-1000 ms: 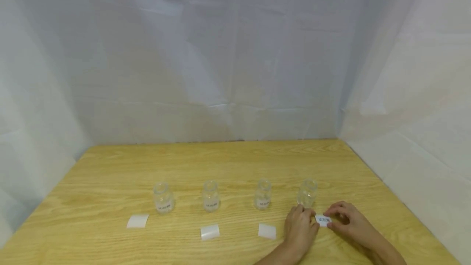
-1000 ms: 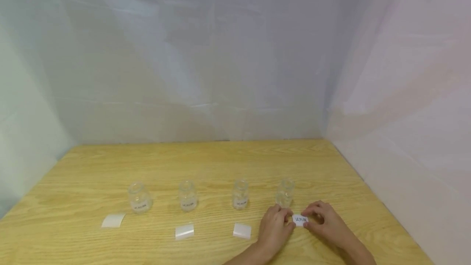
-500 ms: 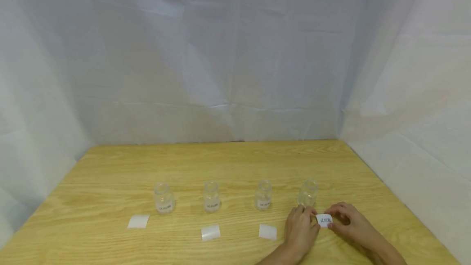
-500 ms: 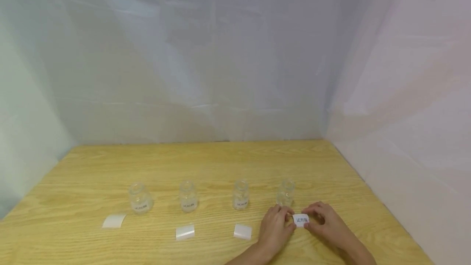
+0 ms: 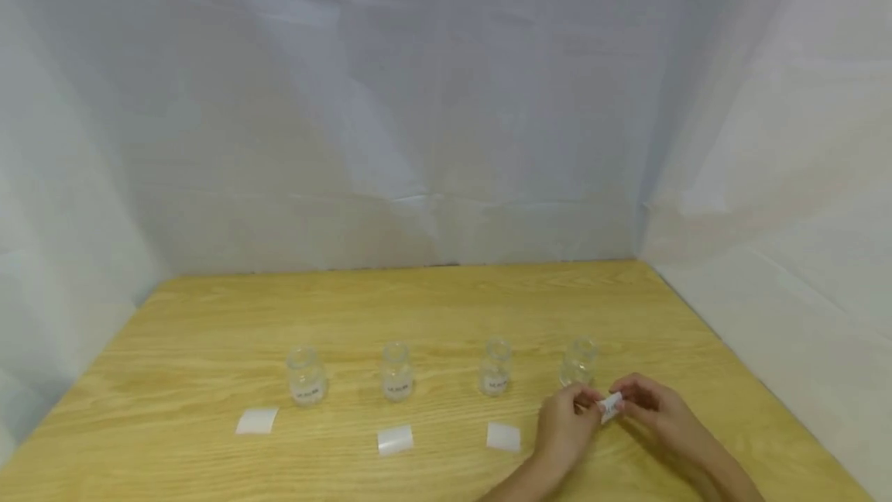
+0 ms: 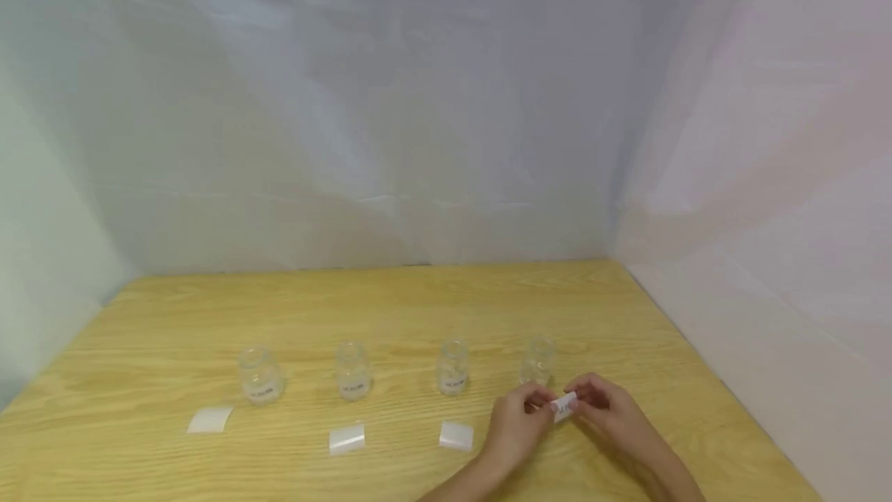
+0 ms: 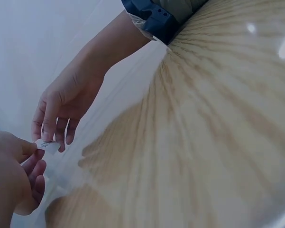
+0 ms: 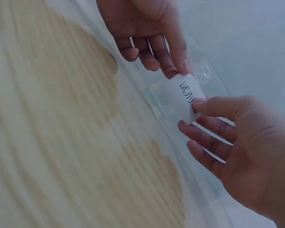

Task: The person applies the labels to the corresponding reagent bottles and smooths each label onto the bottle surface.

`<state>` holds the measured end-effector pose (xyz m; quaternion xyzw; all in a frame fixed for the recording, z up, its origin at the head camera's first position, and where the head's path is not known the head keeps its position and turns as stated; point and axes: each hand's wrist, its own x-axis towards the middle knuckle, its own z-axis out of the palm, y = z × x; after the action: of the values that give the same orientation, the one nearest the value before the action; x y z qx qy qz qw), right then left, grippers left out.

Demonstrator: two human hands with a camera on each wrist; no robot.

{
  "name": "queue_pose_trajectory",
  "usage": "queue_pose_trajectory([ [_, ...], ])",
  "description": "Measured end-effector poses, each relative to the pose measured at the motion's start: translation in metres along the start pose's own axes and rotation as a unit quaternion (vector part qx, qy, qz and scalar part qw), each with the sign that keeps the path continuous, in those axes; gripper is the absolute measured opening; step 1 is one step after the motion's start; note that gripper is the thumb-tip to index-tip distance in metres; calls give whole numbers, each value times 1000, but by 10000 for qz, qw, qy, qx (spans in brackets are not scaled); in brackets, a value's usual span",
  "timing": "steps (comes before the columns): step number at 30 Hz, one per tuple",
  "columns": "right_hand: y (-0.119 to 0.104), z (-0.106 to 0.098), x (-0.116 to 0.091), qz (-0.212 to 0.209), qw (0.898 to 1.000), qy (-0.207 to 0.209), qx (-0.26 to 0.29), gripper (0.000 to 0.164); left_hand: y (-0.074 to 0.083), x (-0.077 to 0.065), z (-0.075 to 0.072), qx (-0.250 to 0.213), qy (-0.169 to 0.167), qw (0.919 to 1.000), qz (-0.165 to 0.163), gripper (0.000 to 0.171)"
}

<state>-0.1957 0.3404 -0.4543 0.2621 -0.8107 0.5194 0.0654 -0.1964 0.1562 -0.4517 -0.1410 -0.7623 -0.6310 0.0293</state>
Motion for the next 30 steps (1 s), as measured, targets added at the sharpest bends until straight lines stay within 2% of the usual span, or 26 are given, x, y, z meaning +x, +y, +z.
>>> queue_pose_trajectory([
  [6, -17, 11, 9, 409, 9965, 614, -381, 16, 2, 3, -13, -747, 89, 9971, -93, 3],
  [8, -21, 16, 11, 374, 9946, 819, -517, 16, 2, 3, -17, -1123, 18, 9935, -205, 5],
  [12, -25, 24, 14, 136, 9930, 1122, -345, 16, 2, 1, -23, -1553, -144, 9873, -309, 13],
  [16, -27, 30, 12, 85, 9926, 1199, -146, 17, 2, -2, -26, -1713, -260, 9841, -401, 15],
  [22, -26, 34, 9, 277, 9926, 1161, -211, 16, -2, -5, -27, -1932, -402, 9792, -469, 14],
  [27, -24, 35, 11, 82, 9923, 1223, -178, 20, -2, -5, -28, -1989, -648, 9762, -576, 15],
  [30, -22, 35, 12, -43, 9924, 1231, 59, 21, -2, -4, -29, -1953, -772, 9761, -556, 16],
])
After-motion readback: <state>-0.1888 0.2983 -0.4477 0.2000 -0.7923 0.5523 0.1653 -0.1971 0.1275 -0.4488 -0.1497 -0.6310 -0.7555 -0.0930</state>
